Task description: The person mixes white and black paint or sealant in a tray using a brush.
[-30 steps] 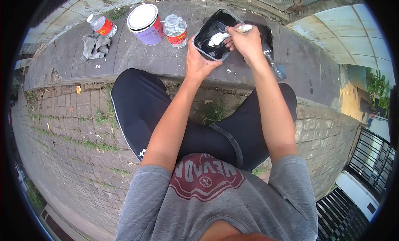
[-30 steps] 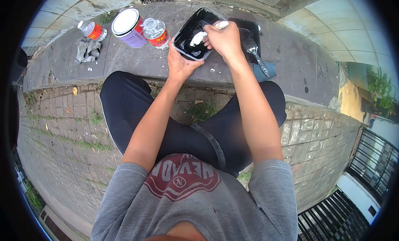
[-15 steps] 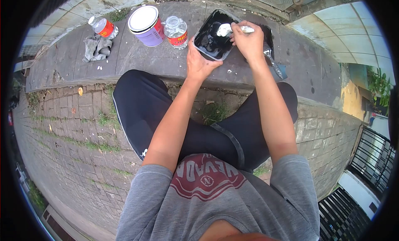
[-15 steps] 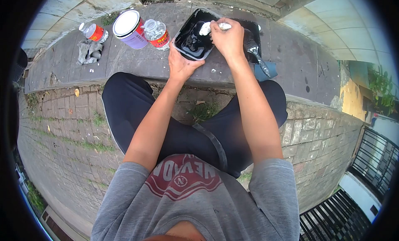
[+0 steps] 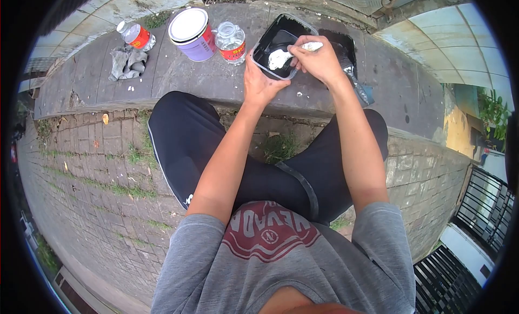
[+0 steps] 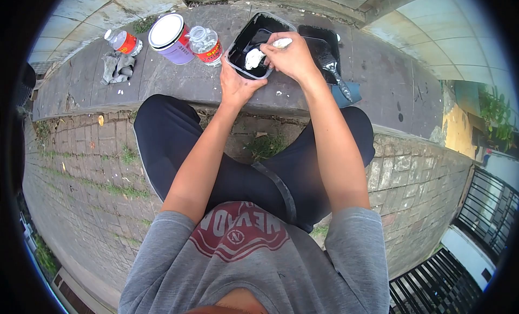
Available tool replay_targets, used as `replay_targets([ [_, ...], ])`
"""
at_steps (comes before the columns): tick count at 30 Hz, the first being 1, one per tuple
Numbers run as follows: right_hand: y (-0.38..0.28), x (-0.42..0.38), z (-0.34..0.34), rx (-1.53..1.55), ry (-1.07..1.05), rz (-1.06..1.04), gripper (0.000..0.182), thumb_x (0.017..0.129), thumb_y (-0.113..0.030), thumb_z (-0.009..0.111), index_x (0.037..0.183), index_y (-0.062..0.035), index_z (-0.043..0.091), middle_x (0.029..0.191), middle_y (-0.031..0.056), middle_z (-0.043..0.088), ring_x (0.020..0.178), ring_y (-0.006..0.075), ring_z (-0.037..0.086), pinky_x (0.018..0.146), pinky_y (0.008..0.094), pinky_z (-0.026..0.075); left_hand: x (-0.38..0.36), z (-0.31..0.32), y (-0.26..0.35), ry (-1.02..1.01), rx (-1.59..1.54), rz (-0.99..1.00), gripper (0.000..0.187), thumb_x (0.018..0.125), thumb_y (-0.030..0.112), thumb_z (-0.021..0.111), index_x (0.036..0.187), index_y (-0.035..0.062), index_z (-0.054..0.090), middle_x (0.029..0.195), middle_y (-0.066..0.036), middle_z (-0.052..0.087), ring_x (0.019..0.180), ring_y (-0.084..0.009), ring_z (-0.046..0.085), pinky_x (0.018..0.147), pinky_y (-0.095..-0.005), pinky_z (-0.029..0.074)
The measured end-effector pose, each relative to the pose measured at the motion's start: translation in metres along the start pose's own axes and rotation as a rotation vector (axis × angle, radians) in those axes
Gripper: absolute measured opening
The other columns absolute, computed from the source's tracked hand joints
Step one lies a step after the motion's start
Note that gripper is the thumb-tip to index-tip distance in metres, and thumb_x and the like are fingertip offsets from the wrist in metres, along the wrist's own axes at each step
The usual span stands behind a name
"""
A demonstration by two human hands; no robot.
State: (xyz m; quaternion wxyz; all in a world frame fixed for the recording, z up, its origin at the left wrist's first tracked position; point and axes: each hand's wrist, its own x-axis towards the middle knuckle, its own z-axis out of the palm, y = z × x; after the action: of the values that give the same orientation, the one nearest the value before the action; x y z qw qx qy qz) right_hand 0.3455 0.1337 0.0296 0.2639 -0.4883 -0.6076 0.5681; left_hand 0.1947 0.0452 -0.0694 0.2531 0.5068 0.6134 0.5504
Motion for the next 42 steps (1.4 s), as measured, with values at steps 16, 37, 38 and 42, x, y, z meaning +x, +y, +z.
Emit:
replay_targets([
  [16,0.011,0.004,0.006,-0.690,0.447,-0.462,0.029,0.090,-0.029,0.079,0.092,0.0005,0.077,0.074,0.0258,0.069,0.072,0.0404,0.073,0.067,0.0404,0.058,0.001,0.001,0.001,-0.004,0.083,0.005,0.124,0.042,0.023,0.102,0.145,0.0010,0.036,0.133,-0.024,0.059,0.124,-0.0428,0.060,0.107,-0.0471,0.049],
  [37,-0.017,-0.005,-0.001,-0.626,0.444,-0.101,0.032,0.080,-0.031,0.077,0.076,0.0011,0.077,0.065,0.0219,0.069,0.064,0.0389,0.072,0.069,0.0416,0.058,0.000,0.002,0.001,0.019,0.108,0.023,0.120,0.046,0.027,0.100,0.144,0.0005,0.037,0.130,-0.022,0.063,0.120,-0.0405,0.064,0.105,-0.0464,0.051],
  [38,-0.019,-0.006,-0.001,-0.581,0.397,-0.077,0.032,0.080,-0.030,0.078,0.076,0.0018,0.076,0.064,0.0204,0.069,0.062,0.0353,0.072,0.067,0.0401,0.058,0.000,0.002,0.001,0.019,0.105,0.019,0.120,0.046,0.027,0.100,0.144,0.0005,0.037,0.130,-0.022,0.063,0.120,-0.0402,0.064,0.104,-0.0463,0.051],
  [42,-0.024,-0.010,-0.006,-0.371,0.226,-0.032,0.030,0.084,-0.024,0.079,0.073,0.0033,0.072,0.060,0.0136,0.069,0.054,0.0204,0.069,0.058,0.0331,0.056,0.000,0.004,-0.001,0.015,0.074,0.001,0.118,0.047,0.028,0.100,0.144,0.0007,0.038,0.130,-0.021,0.064,0.120,-0.0389,0.065,0.104,-0.0454,0.051],
])
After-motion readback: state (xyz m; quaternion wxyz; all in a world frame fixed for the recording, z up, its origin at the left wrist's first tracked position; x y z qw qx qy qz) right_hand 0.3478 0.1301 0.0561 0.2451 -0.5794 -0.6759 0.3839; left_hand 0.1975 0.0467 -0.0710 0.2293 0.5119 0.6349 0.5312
